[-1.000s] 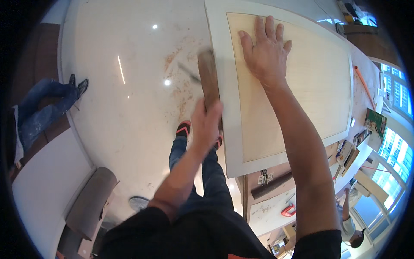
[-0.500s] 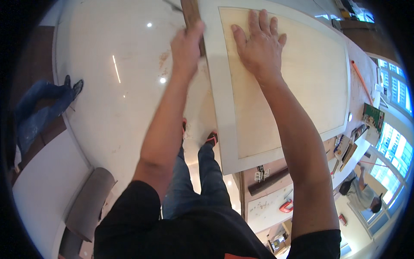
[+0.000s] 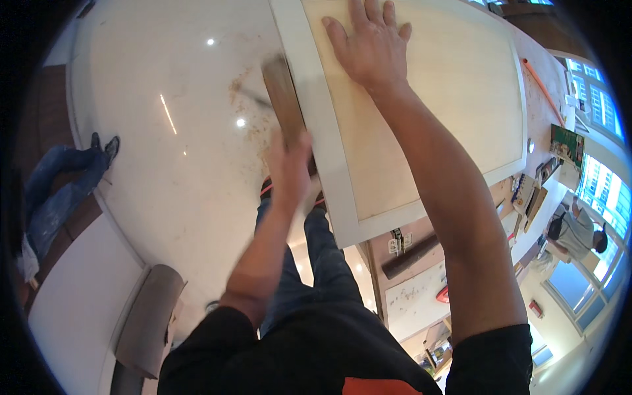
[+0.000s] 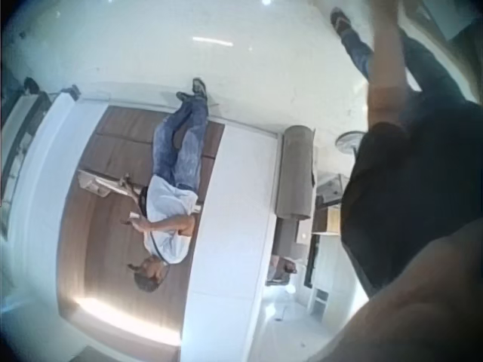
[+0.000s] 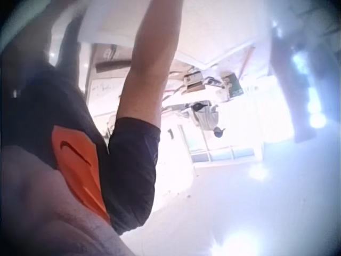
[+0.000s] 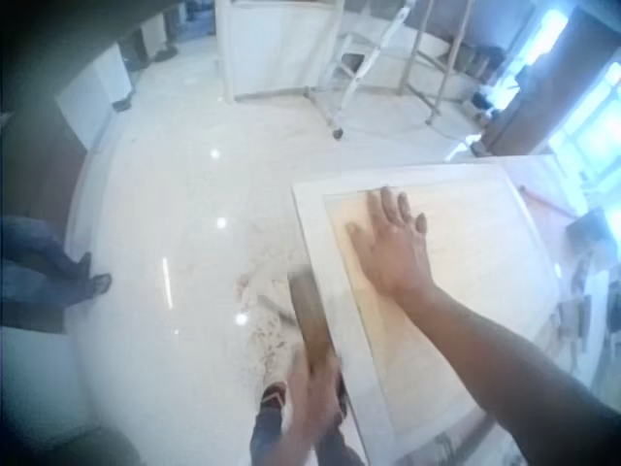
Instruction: The person holds a wood panel and uses a hand plane to shave and smooth its edges while it is positioned on a work surface.
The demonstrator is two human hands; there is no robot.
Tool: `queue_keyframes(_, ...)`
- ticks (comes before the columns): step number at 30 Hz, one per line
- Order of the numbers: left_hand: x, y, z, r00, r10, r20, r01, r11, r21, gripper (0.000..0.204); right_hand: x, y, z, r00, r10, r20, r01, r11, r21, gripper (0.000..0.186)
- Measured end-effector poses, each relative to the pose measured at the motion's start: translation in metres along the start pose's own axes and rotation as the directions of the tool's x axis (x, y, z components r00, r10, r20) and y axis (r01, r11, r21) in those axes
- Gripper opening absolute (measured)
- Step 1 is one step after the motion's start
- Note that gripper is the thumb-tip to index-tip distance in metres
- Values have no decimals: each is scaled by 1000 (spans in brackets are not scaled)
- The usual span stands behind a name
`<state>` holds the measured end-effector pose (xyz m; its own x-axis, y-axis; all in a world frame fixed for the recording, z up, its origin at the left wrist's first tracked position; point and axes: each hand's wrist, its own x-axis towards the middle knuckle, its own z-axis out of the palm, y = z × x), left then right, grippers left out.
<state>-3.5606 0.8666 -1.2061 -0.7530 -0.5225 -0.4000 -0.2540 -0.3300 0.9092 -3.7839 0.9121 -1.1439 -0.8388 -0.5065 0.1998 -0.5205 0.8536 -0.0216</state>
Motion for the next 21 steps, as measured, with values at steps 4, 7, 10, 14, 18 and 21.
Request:
queue_keyframes(4, 59, 37, -4, 995, 104, -9, -104, 993, -57, 38, 1, -7, 2, 998, -10, -55, 11, 1000, 22, 69)
queue_keyframes(7, -38, -11, 0, 1000, 1, 1, -1, 999, -43, 35, 1, -2, 4, 999, 9, -49, -8, 1000, 28, 69)
queue_keyframes(10, -133, -28, -3, 995, -17, 95, 24, 997, -71, 32, -5, 3, 1, 995, 27, -98, -25, 1000, 18, 69)
queue_keyframes(14, -129, -47, -4, 984, -82, 156, 121, 958, -260, 34, -13, 5, -8, 995, 104, -4, -104, 995, 11, 70)
queue_keyframes(18, -48, -19, 4, 996, 84, -21, -84, 996, 0, 38, -72, 32, 9, 996, -79, -50, 82, 995, 51, 69)
queue_keyframes(21, 39, 29, -4, 974, 193, -123, -188, 981, 50, 42, -133, 11, -18, 981, -195, -22, 196, 967, 160, 68)
